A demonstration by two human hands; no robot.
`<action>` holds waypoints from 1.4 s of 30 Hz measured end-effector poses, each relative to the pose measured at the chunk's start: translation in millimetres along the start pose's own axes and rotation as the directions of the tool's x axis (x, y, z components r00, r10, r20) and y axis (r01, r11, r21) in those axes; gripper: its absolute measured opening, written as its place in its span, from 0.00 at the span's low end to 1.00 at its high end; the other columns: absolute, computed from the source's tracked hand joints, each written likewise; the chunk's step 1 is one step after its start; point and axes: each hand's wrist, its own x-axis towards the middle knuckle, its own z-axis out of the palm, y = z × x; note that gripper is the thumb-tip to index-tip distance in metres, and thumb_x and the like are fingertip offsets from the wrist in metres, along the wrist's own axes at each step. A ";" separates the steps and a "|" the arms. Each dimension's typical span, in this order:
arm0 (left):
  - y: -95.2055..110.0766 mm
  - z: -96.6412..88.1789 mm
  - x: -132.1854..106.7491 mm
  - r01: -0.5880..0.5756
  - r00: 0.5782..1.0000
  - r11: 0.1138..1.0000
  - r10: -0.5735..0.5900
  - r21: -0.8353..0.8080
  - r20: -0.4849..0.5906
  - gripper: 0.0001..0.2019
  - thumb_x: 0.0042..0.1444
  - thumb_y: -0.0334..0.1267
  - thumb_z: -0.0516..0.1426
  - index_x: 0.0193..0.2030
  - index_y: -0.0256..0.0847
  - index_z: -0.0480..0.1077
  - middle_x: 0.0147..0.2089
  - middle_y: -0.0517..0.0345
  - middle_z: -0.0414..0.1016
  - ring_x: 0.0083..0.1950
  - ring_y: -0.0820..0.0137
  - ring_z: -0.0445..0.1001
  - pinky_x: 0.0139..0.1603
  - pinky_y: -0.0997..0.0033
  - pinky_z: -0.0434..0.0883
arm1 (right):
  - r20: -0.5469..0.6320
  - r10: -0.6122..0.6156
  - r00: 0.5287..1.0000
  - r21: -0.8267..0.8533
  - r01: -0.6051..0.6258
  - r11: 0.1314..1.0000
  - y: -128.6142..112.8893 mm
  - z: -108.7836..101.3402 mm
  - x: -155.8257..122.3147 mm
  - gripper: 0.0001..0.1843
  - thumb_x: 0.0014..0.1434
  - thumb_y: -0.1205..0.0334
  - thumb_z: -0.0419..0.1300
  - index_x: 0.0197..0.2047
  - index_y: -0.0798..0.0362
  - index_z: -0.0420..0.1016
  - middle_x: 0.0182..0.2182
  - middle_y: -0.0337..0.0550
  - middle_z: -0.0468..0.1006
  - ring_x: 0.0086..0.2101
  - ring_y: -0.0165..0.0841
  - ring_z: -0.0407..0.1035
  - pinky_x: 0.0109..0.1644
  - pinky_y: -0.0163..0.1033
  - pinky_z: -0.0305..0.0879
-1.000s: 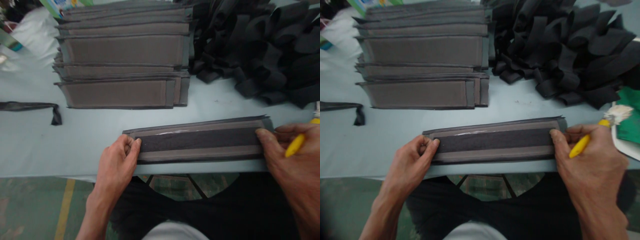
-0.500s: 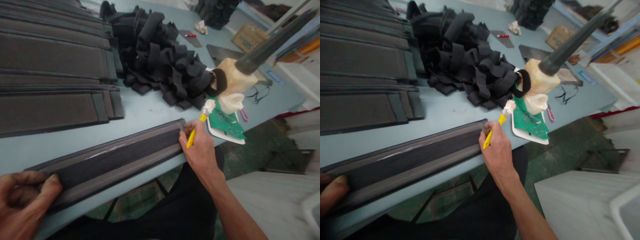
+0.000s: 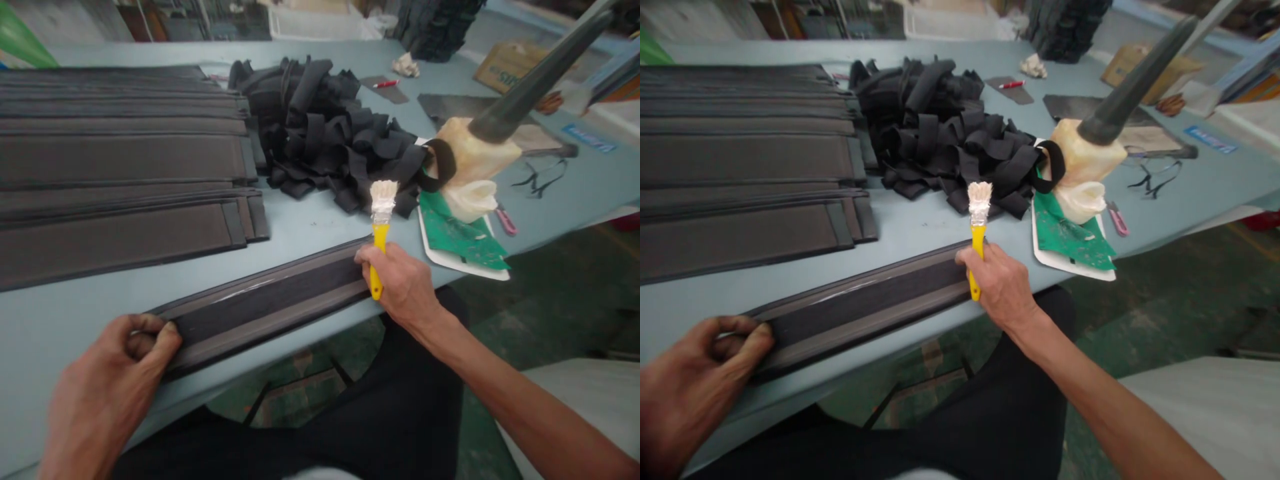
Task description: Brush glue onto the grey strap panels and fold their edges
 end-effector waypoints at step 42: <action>88.9 86.8 -82.8 -0.699 0.660 0.640 0.749 0.319 -0.059 0.38 0.64 0.53 0.58 0.74 0.32 0.60 0.77 0.45 0.56 0.77 0.45 0.58 0.73 0.42 0.59 | -0.117 0.010 0.993 0.088 0.000 0.996 -7.1 -16.8 -10.8 0.02 0.68 0.67 0.62 0.44 0.51 0.74 0.48 0.50 0.86 0.36 0.43 0.79 0.39 0.45 0.74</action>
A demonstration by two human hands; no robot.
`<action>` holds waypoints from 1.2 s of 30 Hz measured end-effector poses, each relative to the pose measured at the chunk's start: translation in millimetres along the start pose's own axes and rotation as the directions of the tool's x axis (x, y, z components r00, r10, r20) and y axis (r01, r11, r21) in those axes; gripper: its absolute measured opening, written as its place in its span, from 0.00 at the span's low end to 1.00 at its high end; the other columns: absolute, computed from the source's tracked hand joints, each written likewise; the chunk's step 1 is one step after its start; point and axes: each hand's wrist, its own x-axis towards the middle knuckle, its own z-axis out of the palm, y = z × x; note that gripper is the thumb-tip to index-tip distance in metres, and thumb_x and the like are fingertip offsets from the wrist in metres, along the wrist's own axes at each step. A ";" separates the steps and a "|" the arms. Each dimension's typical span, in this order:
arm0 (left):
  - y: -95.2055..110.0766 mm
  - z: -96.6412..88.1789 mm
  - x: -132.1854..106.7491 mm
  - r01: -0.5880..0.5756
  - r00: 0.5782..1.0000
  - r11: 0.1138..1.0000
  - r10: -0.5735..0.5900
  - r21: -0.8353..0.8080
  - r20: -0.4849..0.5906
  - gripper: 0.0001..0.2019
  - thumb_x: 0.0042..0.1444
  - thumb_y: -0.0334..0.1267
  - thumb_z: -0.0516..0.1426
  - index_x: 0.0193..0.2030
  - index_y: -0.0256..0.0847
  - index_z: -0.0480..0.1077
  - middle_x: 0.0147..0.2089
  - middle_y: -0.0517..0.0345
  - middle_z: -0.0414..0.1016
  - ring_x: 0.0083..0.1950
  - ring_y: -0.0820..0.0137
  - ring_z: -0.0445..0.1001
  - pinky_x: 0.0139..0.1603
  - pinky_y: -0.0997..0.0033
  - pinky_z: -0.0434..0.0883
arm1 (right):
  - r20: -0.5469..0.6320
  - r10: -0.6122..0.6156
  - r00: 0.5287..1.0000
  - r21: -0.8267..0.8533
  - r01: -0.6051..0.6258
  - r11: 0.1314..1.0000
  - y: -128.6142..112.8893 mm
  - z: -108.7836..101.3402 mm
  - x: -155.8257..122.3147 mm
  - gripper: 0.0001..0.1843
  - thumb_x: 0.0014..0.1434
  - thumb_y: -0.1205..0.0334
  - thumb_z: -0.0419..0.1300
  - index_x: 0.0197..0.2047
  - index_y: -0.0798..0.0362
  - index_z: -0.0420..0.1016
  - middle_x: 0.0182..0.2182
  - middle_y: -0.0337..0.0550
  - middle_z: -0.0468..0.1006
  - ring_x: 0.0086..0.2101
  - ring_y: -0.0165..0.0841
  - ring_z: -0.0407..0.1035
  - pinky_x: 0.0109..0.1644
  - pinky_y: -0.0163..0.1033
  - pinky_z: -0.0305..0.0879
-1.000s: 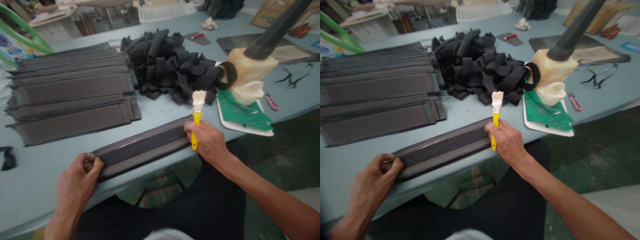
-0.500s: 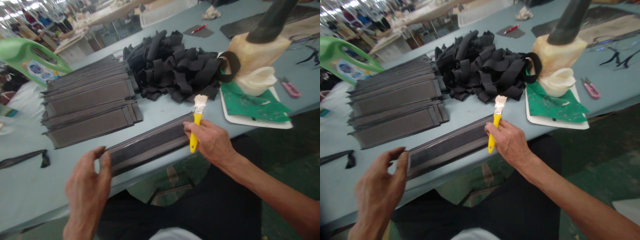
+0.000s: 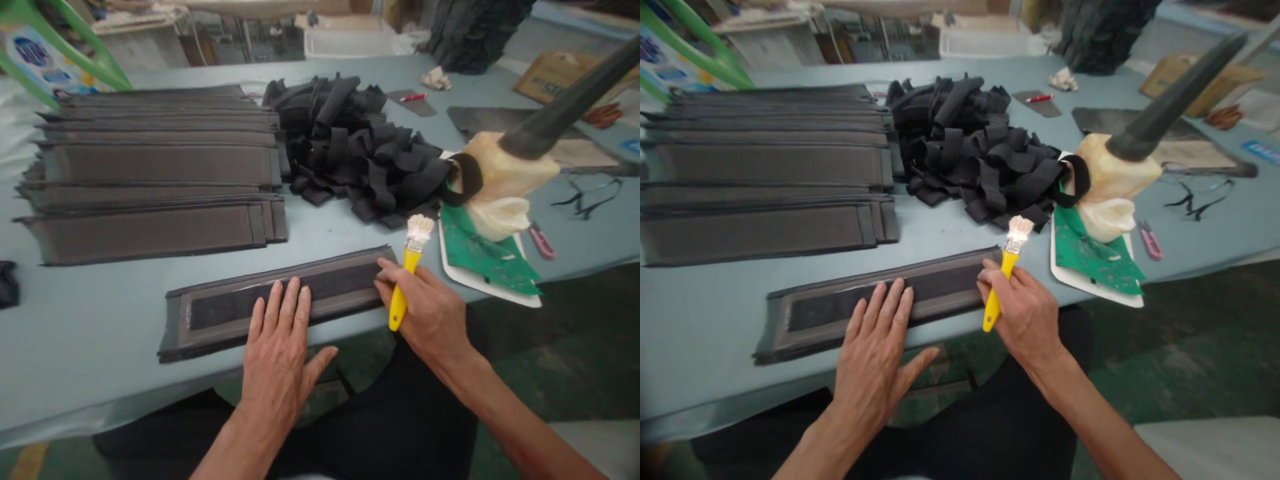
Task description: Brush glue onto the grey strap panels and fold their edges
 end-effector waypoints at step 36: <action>-80.2 -11.9 -48.7 0.169 0.984 0.986 -0.169 0.004 -0.064 0.39 0.71 0.56 0.43 0.79 0.28 0.44 0.76 0.24 0.54 0.78 0.36 0.52 0.73 0.31 0.55 | 0.188 0.110 0.976 0.147 -0.138 0.979 -32.6 23.1 -27.2 0.09 0.67 0.59 0.62 0.48 0.51 0.68 0.66 0.61 0.70 0.65 0.55 0.62 0.68 0.67 0.57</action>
